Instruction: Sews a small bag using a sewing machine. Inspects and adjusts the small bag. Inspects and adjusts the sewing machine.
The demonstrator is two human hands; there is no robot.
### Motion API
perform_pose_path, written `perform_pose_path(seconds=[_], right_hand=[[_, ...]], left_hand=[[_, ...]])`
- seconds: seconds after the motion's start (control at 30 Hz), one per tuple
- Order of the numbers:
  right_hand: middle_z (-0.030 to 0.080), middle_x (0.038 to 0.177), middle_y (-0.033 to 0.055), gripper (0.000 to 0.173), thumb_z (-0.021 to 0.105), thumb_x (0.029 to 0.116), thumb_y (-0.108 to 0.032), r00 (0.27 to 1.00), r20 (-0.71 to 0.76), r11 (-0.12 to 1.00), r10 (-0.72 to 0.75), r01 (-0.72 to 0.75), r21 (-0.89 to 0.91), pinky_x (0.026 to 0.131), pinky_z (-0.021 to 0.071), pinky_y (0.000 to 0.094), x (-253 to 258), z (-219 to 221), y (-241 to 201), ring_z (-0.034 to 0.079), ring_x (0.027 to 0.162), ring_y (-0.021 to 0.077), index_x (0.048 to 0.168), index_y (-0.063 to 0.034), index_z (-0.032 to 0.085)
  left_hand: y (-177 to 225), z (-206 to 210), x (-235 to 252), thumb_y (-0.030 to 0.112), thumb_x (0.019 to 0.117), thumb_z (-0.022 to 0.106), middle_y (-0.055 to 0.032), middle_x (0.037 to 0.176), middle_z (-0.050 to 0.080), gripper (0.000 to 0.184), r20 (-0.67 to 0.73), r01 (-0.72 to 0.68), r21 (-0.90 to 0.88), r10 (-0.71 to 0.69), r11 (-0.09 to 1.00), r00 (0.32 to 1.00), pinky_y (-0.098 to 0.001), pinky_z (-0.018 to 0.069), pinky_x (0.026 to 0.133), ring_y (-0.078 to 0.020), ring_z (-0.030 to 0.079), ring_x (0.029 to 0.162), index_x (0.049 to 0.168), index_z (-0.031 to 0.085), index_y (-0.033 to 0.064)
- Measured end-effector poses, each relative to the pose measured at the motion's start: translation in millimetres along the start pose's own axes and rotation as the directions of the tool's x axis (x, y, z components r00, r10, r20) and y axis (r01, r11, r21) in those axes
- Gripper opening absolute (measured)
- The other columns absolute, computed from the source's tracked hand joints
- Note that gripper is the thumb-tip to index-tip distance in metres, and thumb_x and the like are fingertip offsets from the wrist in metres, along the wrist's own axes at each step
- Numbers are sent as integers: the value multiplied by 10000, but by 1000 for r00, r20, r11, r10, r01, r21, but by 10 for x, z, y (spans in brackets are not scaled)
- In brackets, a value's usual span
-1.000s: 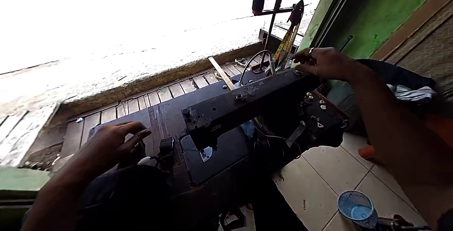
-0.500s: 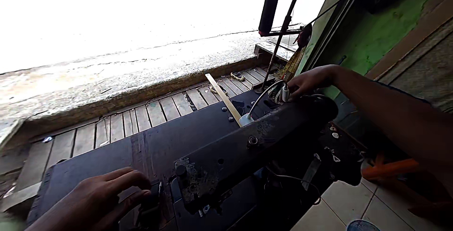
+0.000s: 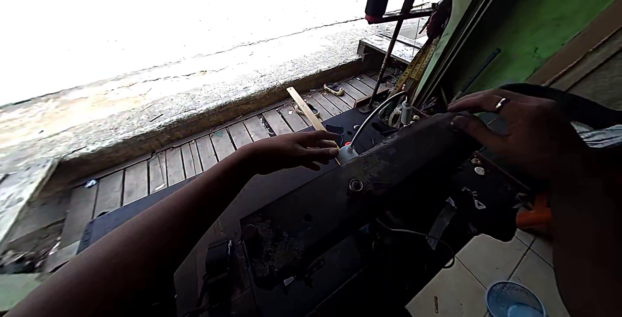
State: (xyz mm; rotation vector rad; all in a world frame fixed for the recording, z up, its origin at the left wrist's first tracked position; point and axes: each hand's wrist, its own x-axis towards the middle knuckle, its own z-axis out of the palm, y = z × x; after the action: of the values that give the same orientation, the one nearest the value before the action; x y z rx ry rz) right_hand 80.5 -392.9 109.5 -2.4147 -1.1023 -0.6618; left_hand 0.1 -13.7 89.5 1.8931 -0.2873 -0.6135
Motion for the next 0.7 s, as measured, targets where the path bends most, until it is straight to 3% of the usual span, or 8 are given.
perform_pose_path(seconds=[0.07,0.13,0.2,0.33,0.43,0.57,0.63,0.7], right_hand=[[711,1203,95,318,581,1011,-315,994,-102,998,38,-32,57,951,580,410,-288,-13,-82,692,1105,187,1151,-71,728],[728,1155,66,266,592,1025,-297,979,-189,974,74,-30,226,922,590,339,-591,30,-118,700,1073,151,1108,-86,732],[723,1125,-26,189,588,1042,-291,973,-211,921,95,-5,389,923,587,272,-842,63,-173,692,1064,102,1112,-174,721],[699,1141,-123,183,565,1057,-319,988,-113,832,107,-27,554,941,556,201,-1134,189,-350,664,1093,32,1120,-239,716],[710,1134,-98,168,580,1052,-308,989,-55,797,136,-76,599,932,567,198,-1231,363,-470,675,1087,45,1101,-226,719],[710,1103,-64,177,590,1046,-323,985,-125,865,119,-41,501,906,565,189,-1143,429,-560,672,1064,38,1077,-192,705],[671,963,-59,227,576,1051,-374,998,-44,845,35,-6,535,781,548,150,-1090,443,-711,651,917,-2,983,-171,650],[641,861,-7,319,577,1053,-379,988,91,740,-127,34,671,695,549,149,-1121,504,-955,644,814,14,879,-115,613]], left_hand=[[2,38,206,249,1073,535,-103,1388,590,485,131,-69,-34,73,997,989,-348,551,986,-167,646,1164,1528,427,125],[-36,21,343,235,1071,533,-88,1282,653,393,190,-123,-53,131,991,973,-332,563,960,-154,671,1094,1445,529,116],[-80,-26,433,196,1076,519,-81,1230,676,335,239,-152,-87,169,985,956,-318,572,957,-147,678,1073,1380,586,72],[167,157,238,84,1076,458,-72,1071,665,271,98,-28,-29,30,999,995,-263,529,882,-84,645,930,1305,581,7],[-150,63,414,165,1067,502,-38,1061,688,296,160,-116,-119,135,986,978,-268,567,874,-79,670,958,1321,560,24],[-257,57,487,154,1066,510,-23,1064,690,259,155,-189,-121,207,974,966,-263,571,863,-75,667,956,1283,598,44],[-287,73,464,132,1064,515,-6,1023,683,239,117,-239,-93,249,966,961,-219,558,827,-41,654,894,1260,613,38],[-313,109,456,119,1061,510,22,1009,678,236,86,-263,-113,273,958,958,-197,553,826,-11,647,875,1266,598,40]])
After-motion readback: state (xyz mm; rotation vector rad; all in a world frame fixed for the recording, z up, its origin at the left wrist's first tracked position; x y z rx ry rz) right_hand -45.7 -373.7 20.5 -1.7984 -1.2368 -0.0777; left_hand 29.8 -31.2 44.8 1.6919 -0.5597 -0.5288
